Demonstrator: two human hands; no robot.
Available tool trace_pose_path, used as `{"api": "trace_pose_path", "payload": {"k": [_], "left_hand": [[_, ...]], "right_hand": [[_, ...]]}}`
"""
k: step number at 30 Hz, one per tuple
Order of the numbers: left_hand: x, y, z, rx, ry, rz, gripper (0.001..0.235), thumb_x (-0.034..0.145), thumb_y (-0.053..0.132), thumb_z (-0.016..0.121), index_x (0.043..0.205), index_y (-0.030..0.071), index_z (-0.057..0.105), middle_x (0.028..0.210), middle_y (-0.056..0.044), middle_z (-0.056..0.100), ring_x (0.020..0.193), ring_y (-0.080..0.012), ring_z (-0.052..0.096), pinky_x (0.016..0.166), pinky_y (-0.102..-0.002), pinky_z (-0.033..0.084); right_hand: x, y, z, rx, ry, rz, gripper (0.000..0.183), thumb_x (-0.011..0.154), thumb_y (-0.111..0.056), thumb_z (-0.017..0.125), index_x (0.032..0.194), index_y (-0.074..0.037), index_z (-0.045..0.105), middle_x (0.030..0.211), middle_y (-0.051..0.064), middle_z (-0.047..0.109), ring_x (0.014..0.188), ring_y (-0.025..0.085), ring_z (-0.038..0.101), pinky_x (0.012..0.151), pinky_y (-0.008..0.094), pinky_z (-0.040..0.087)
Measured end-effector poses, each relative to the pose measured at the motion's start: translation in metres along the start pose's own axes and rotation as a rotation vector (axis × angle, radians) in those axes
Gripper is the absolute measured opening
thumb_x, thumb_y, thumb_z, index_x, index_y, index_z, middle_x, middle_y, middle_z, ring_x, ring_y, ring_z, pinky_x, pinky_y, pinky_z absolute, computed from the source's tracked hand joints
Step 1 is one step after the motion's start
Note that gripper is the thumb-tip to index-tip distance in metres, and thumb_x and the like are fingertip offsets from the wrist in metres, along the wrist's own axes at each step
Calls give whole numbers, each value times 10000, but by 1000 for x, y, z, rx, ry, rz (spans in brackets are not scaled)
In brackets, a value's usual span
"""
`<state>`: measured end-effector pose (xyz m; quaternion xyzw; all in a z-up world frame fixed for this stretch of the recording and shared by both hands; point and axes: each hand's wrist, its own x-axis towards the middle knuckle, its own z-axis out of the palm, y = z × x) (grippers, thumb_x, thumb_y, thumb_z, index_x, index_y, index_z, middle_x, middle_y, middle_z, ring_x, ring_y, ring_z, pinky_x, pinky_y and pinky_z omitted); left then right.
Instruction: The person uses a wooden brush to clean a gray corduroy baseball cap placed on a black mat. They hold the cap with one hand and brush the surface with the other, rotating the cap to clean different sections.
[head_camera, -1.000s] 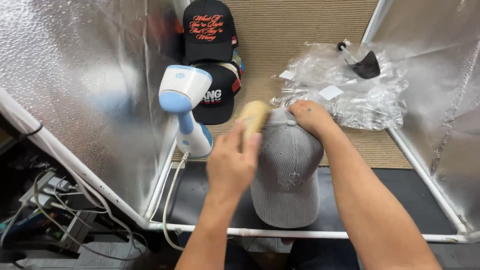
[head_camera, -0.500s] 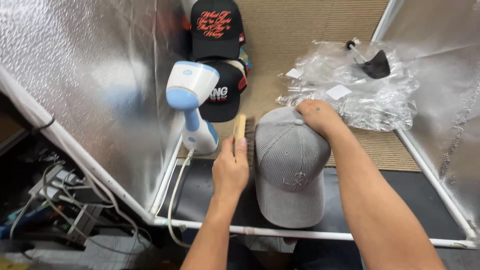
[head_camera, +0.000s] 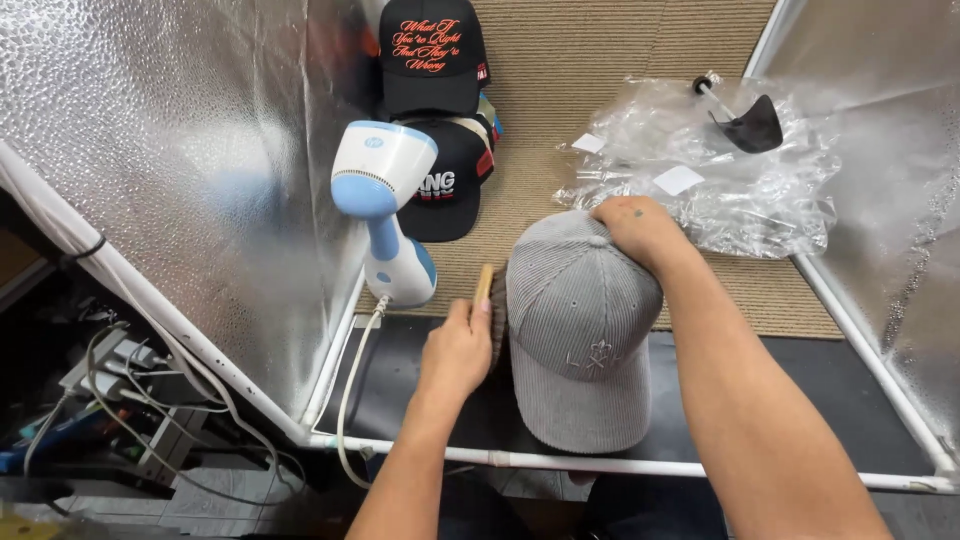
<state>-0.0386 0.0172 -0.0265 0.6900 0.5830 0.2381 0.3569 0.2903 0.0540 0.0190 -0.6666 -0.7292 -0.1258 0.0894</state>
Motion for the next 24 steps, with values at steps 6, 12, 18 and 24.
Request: {"api": "trace_pose_path", "payload": {"k": [6, 12, 18, 24], "left_hand": [[-50, 87, -10, -151, 430, 668, 485, 955, 493, 609, 1298, 156, 673, 919, -218, 708, 860, -415, 731, 723, -461, 588], [-8, 45, 9, -254, 317, 242, 552, 1006, 586, 412, 1348, 211, 632, 1081, -267, 728, 1077, -462, 681, 926, -540, 542], [14, 6, -3, 16, 191, 44, 601, 945, 732, 389, 1295, 311, 637, 1048, -213, 744, 1064, -420, 702, 889, -505, 552], [-29, 79, 8, -13, 574, 806, 528, 905, 549, 690, 1261, 161, 733, 926, -163, 697, 909, -343, 710, 806, -414, 580]], "right_hand": [[-10, -9, 0, -191, 52, -111, 361, 1079, -108, 370, 1101, -120, 730, 1056, 74, 772, 1098, 204, 708, 1025, 339, 542], [-10, -12, -10, -48, 70, -40, 435, 1108, -147, 272, 1084, -181, 704, 1017, 9, 752, 1090, 169, 698, 1022, 324, 518], [-3, -12, -7, -18, 48, 29, 419, 1089, -118, 313, 1067, -183, 727, 1012, 16, 762, 1071, 176, 709, 981, 328, 529], [-32, -34, -21, 316, 85, 65, 407, 1085, -176, 326, 1121, -128, 728, 1108, 91, 752, 1187, 284, 653, 1022, 452, 522]]}}
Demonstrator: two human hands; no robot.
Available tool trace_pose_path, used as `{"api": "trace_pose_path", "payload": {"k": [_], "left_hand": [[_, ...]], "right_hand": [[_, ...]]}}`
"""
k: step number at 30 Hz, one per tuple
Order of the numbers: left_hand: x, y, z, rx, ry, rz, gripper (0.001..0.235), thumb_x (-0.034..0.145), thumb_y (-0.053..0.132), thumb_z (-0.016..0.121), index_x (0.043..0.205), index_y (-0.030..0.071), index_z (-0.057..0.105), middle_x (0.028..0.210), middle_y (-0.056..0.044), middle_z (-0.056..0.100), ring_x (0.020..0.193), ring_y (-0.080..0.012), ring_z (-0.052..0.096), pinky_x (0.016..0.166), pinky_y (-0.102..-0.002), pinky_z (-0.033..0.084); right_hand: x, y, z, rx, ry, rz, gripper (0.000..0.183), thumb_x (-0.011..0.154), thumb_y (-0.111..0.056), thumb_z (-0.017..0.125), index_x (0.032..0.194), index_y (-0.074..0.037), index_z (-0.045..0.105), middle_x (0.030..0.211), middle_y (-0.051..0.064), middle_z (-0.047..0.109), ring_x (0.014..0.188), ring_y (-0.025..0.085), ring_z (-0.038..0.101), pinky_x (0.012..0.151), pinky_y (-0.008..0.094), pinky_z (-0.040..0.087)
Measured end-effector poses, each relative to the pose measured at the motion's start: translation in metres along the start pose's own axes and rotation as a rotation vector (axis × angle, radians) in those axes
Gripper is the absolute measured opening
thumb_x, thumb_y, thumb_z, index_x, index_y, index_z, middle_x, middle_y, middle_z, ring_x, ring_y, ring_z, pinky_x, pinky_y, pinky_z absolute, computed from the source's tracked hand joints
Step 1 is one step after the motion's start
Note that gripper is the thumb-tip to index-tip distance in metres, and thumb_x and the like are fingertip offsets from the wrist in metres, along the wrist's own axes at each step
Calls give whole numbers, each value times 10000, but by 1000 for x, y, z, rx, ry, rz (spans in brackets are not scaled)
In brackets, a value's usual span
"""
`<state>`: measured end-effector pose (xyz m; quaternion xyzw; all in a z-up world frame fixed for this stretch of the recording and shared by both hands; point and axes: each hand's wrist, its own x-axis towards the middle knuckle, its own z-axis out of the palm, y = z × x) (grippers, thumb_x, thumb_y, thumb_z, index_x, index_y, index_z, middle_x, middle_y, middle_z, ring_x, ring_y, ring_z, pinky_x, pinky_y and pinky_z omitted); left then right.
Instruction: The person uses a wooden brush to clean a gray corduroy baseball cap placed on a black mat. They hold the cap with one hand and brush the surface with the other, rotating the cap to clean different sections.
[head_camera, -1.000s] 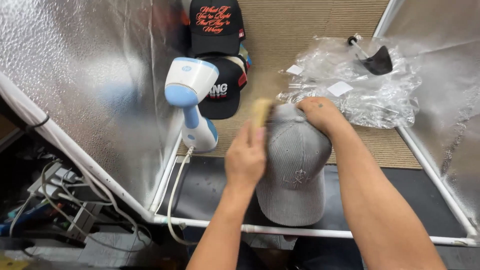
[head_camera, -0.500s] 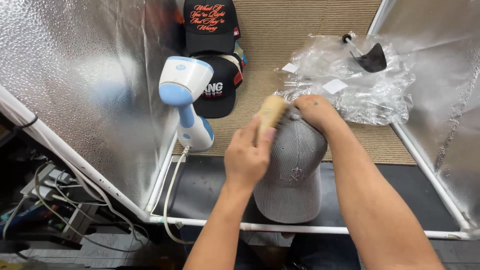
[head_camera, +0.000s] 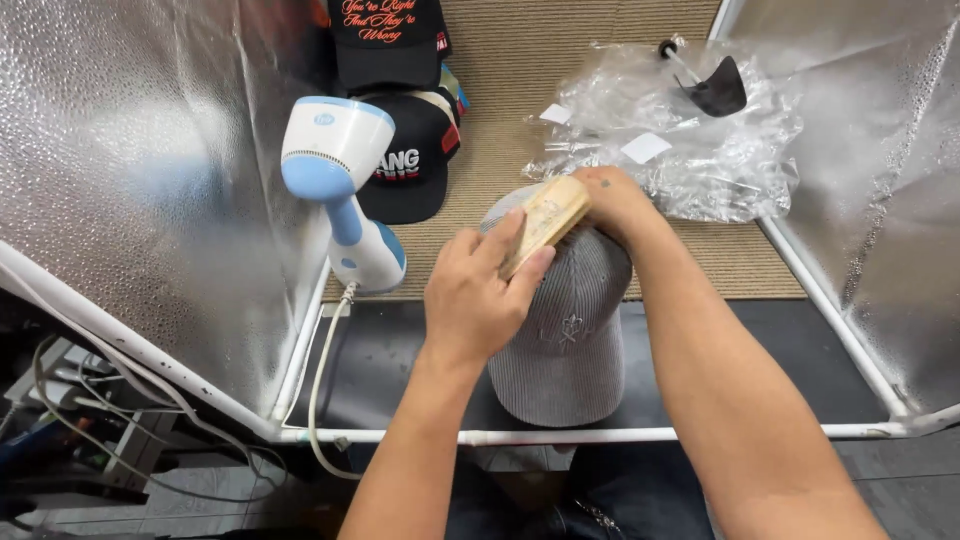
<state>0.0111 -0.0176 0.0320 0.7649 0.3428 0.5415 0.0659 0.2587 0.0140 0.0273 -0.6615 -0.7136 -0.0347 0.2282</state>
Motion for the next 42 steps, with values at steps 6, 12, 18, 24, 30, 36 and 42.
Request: {"api": "trace_pose_path", "payload": {"k": [6, 12, 18, 24, 30, 36, 42], "left_hand": [[3, -70, 13, 6, -418, -745, 653, 950, 720, 385, 1324, 260, 659, 1173, -180, 728, 1174, -395, 653, 1019, -484, 505], [14, -7, -21, 32, -13, -179, 452, 1004, 473, 558, 1216, 117, 735, 960, -203, 744, 947, -359, 717, 817, -445, 558], [22, -5, 19, 60, -73, -273, 563, 960, 554, 552, 1221, 94, 744, 937, -222, 726, 935, -392, 726, 815, -455, 570], [-3, -98, 14, 134, -559, -790, 632, 942, 670, 436, 1256, 206, 730, 1174, -150, 740, 1183, -375, 657, 967, -500, 528], [24, -42, -29, 20, -208, -469, 615, 883, 621, 619, 1313, 191, 710, 1085, -138, 721, 1080, -340, 695, 928, -412, 546], [43, 11, -19, -458, -191, -334, 709, 620, 416, 934, 1254, 178, 727, 1019, -150, 753, 898, -282, 766, 770, -298, 633], [-14, 42, 14, -45, 53, 310, 439, 960, 397, 649, 1231, 53, 610, 1245, -241, 553, 1179, -441, 543, 982, -549, 440]], "right_hand": [[41, 31, 8, -335, 14, -78, 398, 1076, -143, 344, 1094, -157, 741, 1045, 59, 774, 1094, 224, 709, 978, 373, 550], [37, 37, 31, -321, 3, -73, 345, 1067, -152, 408, 1066, -148, 752, 1029, 73, 783, 1046, 244, 723, 959, 374, 556], [-8, -47, -33, 231, -77, 315, 412, 1037, -371, 435, 1172, -158, 762, 1216, 82, 738, 1238, 305, 624, 1117, 435, 450], [-13, -68, -57, 246, -75, 420, 420, 1025, -374, 451, 1192, -149, 765, 1256, 93, 732, 1257, 335, 622, 1097, 440, 467], [1, -34, -29, 744, 290, 71, 470, 877, -240, 766, 1313, -127, 635, 1428, 187, 571, 1356, 421, 526, 1049, 572, 442], [-36, -86, -117, 589, -234, -20, 485, 711, -146, 890, 1147, -98, 683, 1110, 120, 771, 1124, 260, 667, 996, 438, 480], [-6, -39, -113, 487, 21, 84, 458, 899, -276, 717, 1351, -211, 701, 1094, 3, 591, 1036, 115, 572, 946, 210, 389]]}}
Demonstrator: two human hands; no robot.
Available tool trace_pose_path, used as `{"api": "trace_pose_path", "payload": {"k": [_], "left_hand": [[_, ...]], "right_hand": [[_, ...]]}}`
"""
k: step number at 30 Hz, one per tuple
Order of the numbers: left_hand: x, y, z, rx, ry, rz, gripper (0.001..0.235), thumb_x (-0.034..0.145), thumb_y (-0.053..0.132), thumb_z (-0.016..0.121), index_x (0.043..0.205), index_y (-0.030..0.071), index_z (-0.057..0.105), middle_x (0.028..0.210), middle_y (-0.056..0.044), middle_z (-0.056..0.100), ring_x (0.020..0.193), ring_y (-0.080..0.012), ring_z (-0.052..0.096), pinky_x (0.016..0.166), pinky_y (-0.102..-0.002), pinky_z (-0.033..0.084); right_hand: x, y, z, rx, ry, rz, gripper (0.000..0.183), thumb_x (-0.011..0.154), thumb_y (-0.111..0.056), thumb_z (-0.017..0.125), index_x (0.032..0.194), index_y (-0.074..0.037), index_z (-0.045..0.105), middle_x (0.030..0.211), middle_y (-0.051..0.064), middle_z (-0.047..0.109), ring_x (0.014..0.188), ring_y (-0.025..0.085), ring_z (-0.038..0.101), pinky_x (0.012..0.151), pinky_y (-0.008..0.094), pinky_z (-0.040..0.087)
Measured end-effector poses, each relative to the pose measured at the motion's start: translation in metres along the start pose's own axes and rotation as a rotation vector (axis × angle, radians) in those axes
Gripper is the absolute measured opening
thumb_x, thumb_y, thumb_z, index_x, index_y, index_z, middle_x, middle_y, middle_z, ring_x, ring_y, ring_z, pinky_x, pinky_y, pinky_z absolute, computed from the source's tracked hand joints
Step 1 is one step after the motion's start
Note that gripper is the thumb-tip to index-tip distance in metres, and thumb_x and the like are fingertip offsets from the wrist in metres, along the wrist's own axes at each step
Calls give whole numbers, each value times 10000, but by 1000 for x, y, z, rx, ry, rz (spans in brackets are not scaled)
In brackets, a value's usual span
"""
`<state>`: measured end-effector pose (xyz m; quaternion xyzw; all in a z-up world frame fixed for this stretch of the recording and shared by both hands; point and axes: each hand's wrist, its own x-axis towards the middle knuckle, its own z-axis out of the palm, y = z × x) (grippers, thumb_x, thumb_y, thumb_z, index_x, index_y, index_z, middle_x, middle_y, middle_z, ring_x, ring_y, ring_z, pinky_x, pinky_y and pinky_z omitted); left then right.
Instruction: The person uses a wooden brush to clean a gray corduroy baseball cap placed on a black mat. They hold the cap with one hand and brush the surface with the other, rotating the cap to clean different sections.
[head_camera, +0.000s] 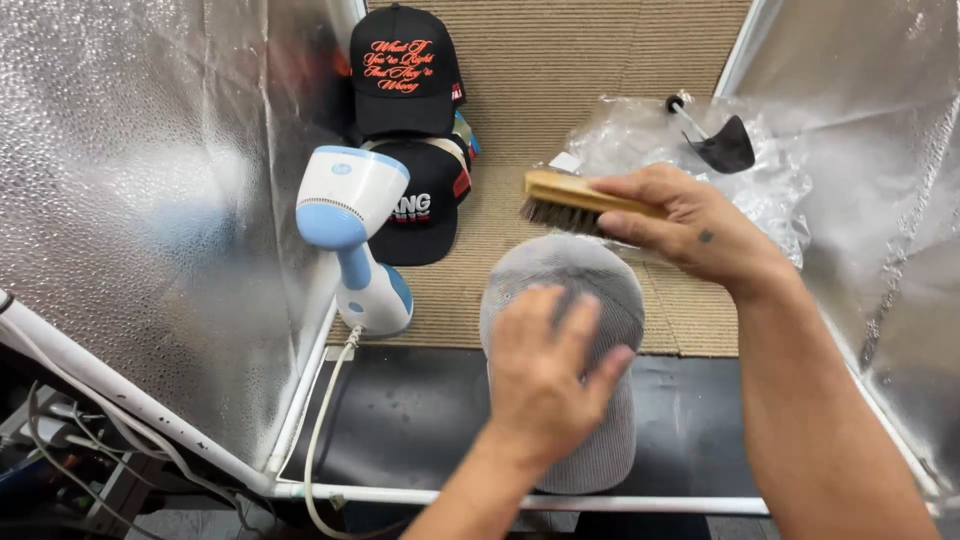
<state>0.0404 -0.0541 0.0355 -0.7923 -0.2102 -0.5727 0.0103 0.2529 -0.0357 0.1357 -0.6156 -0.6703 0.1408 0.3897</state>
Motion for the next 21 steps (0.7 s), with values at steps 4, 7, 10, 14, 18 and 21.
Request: {"api": "trace_pose_path", "payload": {"k": [4, 7, 10, 14, 18, 21], "left_hand": [[-15, 3, 26, 125, -85, -30, 450, 940, 443, 631, 1262, 130, 656, 1361, -266, 526, 1249, -510, 487, 1082, -676, 331], [-24, -4, 37, 259, -23, 43, 438, 952, 444, 647, 1292, 168, 664, 1383, -207, 588, 1272, -455, 543, 1065, -646, 376], [-23, -8, 31, 301, 44, 89, 396, 997, 464, 578, 1275, 199, 672, 1365, -182, 614, 1258, -423, 567, 1060, -592, 378], [-19, -10, 29, 280, 60, 72, 368, 961, 475, 632, 1223, 225, 696, 1360, -150, 614, 1248, -398, 573, 1037, -647, 357], [-19, -11, 25, 261, 44, 75, 344, 946, 457, 664, 1193, 221, 703, 1336, -150, 635, 1235, -389, 576, 1031, -623, 359], [-24, -11, 21, 227, 42, 78, 337, 934, 447, 675, 1169, 209, 711, 1321, -162, 631, 1237, -413, 565, 1024, -637, 357]], "right_hand": [[29, -3, 35, -123, -235, -90, 407, 875, -385, 695, 1235, -219, 787, 1161, 9, 674, 1101, 114, 638, 973, 235, 450], [71, 54, 58, -325, -250, -148, 481, 919, -523, 587, 1251, -224, 765, 969, 90, 715, 952, 248, 634, 869, 352, 445], [87, 93, 64, -340, -294, 223, 429, 929, -543, 567, 907, -162, 763, 978, 59, 782, 936, 211, 667, 879, 355, 462], [73, 89, 54, -22, -162, 641, 425, 907, -374, 600, 1161, -82, 777, 1231, 62, 739, 973, 224, 637, 717, 360, 457], [42, 3, 40, 156, 75, 320, 382, 925, -432, 618, 1053, -131, 814, 1028, -47, 763, 959, 77, 622, 880, 234, 452], [39, 12, 46, -133, -215, -286, 403, 925, -405, 629, 1167, -128, 793, 1015, 72, 775, 954, 169, 680, 918, 278, 448]]}}
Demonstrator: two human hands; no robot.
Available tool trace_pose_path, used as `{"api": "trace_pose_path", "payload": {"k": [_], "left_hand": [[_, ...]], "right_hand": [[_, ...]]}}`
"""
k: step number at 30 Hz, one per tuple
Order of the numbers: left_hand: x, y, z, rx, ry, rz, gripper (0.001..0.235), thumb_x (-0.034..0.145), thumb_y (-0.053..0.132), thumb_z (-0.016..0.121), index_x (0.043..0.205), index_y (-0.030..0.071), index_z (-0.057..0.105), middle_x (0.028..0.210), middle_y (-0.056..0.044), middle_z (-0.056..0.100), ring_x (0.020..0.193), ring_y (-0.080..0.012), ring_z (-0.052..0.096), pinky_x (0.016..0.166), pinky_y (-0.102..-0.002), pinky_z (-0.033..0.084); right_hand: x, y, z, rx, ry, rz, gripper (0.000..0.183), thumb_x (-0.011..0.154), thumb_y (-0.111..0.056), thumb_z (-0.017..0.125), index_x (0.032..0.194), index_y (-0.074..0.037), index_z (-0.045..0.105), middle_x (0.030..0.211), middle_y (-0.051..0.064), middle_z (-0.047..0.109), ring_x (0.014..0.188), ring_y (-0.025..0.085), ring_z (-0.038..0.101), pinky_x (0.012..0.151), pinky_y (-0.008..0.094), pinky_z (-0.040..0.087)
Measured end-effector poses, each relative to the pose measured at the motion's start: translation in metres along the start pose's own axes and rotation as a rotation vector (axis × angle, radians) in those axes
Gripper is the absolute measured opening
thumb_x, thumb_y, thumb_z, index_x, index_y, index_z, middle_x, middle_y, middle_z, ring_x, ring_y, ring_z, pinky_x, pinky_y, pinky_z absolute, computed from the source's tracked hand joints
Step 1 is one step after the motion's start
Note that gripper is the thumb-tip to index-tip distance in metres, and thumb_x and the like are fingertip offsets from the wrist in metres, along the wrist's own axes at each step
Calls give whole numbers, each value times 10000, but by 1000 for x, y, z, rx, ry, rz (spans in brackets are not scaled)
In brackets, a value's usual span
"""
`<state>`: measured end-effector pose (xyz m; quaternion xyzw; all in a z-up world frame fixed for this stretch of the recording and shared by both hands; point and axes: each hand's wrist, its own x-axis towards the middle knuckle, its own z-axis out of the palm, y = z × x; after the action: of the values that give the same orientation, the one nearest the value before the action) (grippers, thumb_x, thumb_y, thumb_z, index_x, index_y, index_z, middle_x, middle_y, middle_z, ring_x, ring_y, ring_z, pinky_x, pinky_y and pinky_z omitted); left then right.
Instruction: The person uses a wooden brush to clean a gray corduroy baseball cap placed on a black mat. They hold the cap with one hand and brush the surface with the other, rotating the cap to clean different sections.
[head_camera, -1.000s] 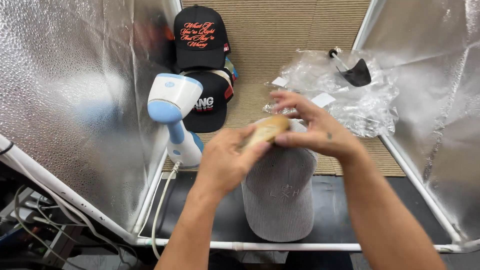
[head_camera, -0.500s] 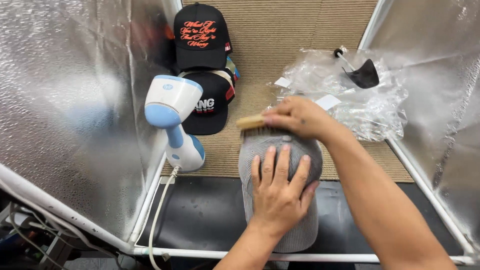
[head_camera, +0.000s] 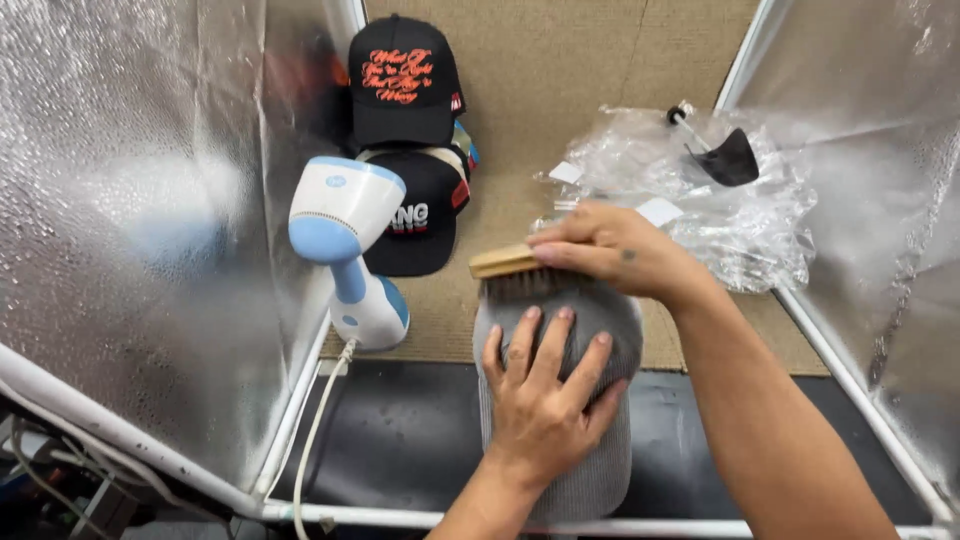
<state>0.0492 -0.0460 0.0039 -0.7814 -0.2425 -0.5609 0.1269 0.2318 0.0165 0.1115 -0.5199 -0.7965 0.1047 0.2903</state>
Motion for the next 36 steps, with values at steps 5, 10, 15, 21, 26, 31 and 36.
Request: {"api": "trace_pose_path", "payload": {"k": [5, 10, 15, 21, 26, 31, 36], "left_hand": [[3, -2, 4, -5, 51, 41, 313, 963, 449, 643, 1156, 213, 714, 1308, -137, 640, 1244, -385, 579, 1053, -611, 355], [1, -5, 3, 8, 57, 43, 323, 964, 475, 631, 1160, 228, 701, 1314, -126, 637, 1234, -375, 584, 1038, -606, 376], [-2, -4, 3, 11, 65, 45, 311, 965, 460, 636, 1153, 225, 713, 1307, -124, 640, 1224, -372, 592, 1034, -602, 386], [2, -1, -1, 29, 92, 46, 324, 976, 470, 617, 1145, 218, 729, 1286, -135, 666, 1203, -371, 619, 1017, -578, 396], [-1, -3, 2, 11, 94, 46, 307, 955, 465, 660, 1148, 232, 713, 1303, -126, 653, 1207, -367, 607, 1025, -589, 391], [-2, -3, 3, 9, 96, 40, 317, 934, 463, 693, 1153, 234, 720, 1312, -117, 648, 1217, -365, 603, 1023, -592, 393], [-3, -1, 0, 19, 95, 37, 327, 960, 472, 654, 1157, 223, 731, 1295, -139, 661, 1206, -377, 613, 1027, -594, 395]], "right_hand": [[19, 25, 8, 159, -16, 744, 498, 896, -496, 594, 1169, -129, 791, 1256, 46, 728, 1139, 159, 624, 982, 315, 470], [6, 68, 21, 485, -76, 1123, 448, 947, -447, 603, 1143, -56, 699, 991, 169, 714, 723, 271, 623, 511, 382, 428], [20, 0, -3, 126, 117, 503, 469, 869, -501, 606, 1114, -157, 810, 1167, 15, 790, 1047, 129, 689, 949, 286, 478], [41, -30, 5, -158, -282, 335, 417, 902, -513, 596, 950, -177, 838, 671, -16, 663, 690, 105, 556, 645, 328, 431], [51, 18, 3, -70, -228, 680, 436, 876, -530, 621, 1057, -196, 835, 1119, 7, 758, 1010, 165, 644, 884, 319, 471], [46, 14, 7, -472, -224, 703, 516, 945, -594, 483, 1222, -249, 747, 1208, 124, 713, 1120, 356, 645, 862, 485, 523], [9, -16, 12, -142, -77, 157, 473, 929, -506, 588, 1255, -212, 762, 965, 55, 655, 949, 194, 644, 890, 297, 438]]}}
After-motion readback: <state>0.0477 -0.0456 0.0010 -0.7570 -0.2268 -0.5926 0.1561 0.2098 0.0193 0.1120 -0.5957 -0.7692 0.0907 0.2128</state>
